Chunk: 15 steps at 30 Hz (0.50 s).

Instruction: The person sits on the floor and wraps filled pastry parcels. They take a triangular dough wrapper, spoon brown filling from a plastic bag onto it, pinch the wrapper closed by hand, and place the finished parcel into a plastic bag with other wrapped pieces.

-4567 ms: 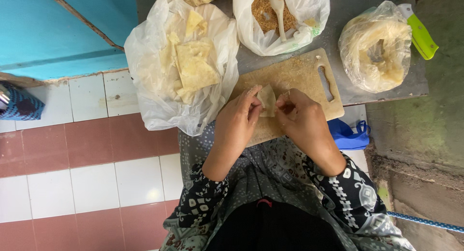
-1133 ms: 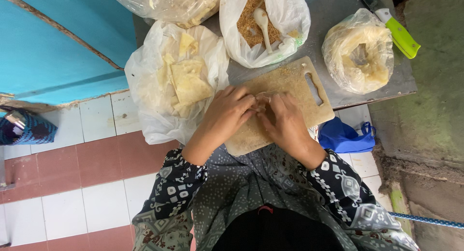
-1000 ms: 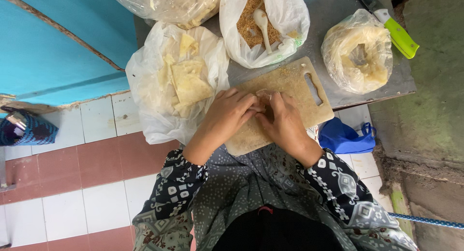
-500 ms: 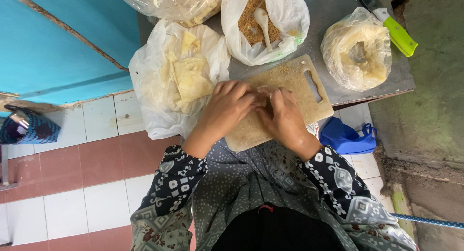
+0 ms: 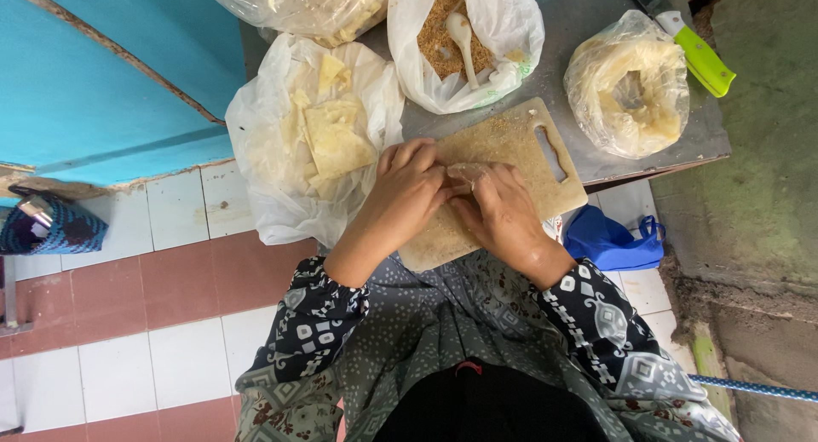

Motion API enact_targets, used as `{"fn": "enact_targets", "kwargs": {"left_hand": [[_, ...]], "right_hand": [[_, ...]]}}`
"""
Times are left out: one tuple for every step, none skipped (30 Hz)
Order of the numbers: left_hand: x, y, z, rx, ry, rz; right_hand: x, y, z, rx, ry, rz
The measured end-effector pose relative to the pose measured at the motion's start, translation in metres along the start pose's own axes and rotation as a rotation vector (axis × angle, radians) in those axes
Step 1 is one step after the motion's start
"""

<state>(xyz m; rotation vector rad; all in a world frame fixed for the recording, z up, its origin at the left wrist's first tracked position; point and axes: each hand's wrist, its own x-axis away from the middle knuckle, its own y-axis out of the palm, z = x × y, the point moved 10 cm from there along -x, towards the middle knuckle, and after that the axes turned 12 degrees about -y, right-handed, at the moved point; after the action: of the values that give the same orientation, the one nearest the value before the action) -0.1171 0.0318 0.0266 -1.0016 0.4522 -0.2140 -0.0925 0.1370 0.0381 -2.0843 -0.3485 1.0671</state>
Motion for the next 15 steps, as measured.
{"fn": "enact_targets", "kwargs": {"left_hand": [[-0.003, 0.001, -0.003, 0.008, -0.023, -0.011], [-0.007, 0.002, -0.006, 0.017, -0.048, -0.027], [-0.008, 0.004, -0.008, 0.028, -0.074, -0.045], [-0.009, -0.001, -0.010, 0.012, -0.096, -0.010], [-0.010, -0.006, -0.012, -0.006, -0.118, 0.029], [-0.012, -0.012, -0.015, -0.024, -0.140, 0.066], [-0.010, -0.023, -0.019, 0.023, -0.167, 0.125], [-0.006, -0.034, -0.024, 0.072, -0.194, 0.183], [-0.001, -0.045, -0.028, 0.121, -0.222, 0.242], [0.004, -0.054, -0.030, 0.119, -0.243, 0.281], [0.010, -0.063, -0.032, 0.115, -0.268, 0.323], [0.016, -0.072, -0.034, 0.110, -0.291, 0.367], [0.022, -0.080, -0.036, 0.127, -0.306, 0.410], [0.027, -0.089, -0.038, 0.144, -0.321, 0.453], [0.033, -0.096, -0.039, 0.162, -0.336, 0.495]], "right_hand": [[0.000, 0.000, 0.000, -0.028, -0.003, 0.021], [0.000, 0.002, 0.004, -0.040, 0.023, 0.020], [0.000, 0.005, 0.007, -0.053, 0.051, 0.016], [0.000, 0.006, 0.011, -0.063, 0.077, 0.015], [0.000, 0.007, 0.011, -0.040, 0.070, 0.010], [-0.001, 0.007, 0.011, -0.020, 0.064, 0.004], [-0.001, 0.006, 0.011, 0.000, 0.062, -0.002], [-0.002, 0.009, 0.005, 0.065, 0.007, -0.040], [-0.003, 0.009, -0.002, 0.130, -0.049, -0.080], [-0.004, 0.011, -0.009, 0.192, -0.108, -0.120], [-0.005, 0.013, -0.011, 0.247, -0.101, -0.140], [-0.006, 0.013, -0.013, 0.303, -0.097, -0.159], [-0.007, 0.015, -0.013, 0.359, -0.093, -0.179], [-0.010, 0.017, -0.011, 0.323, -0.064, -0.185], [-0.011, 0.019, -0.008, 0.288, -0.032, -0.191]]}}
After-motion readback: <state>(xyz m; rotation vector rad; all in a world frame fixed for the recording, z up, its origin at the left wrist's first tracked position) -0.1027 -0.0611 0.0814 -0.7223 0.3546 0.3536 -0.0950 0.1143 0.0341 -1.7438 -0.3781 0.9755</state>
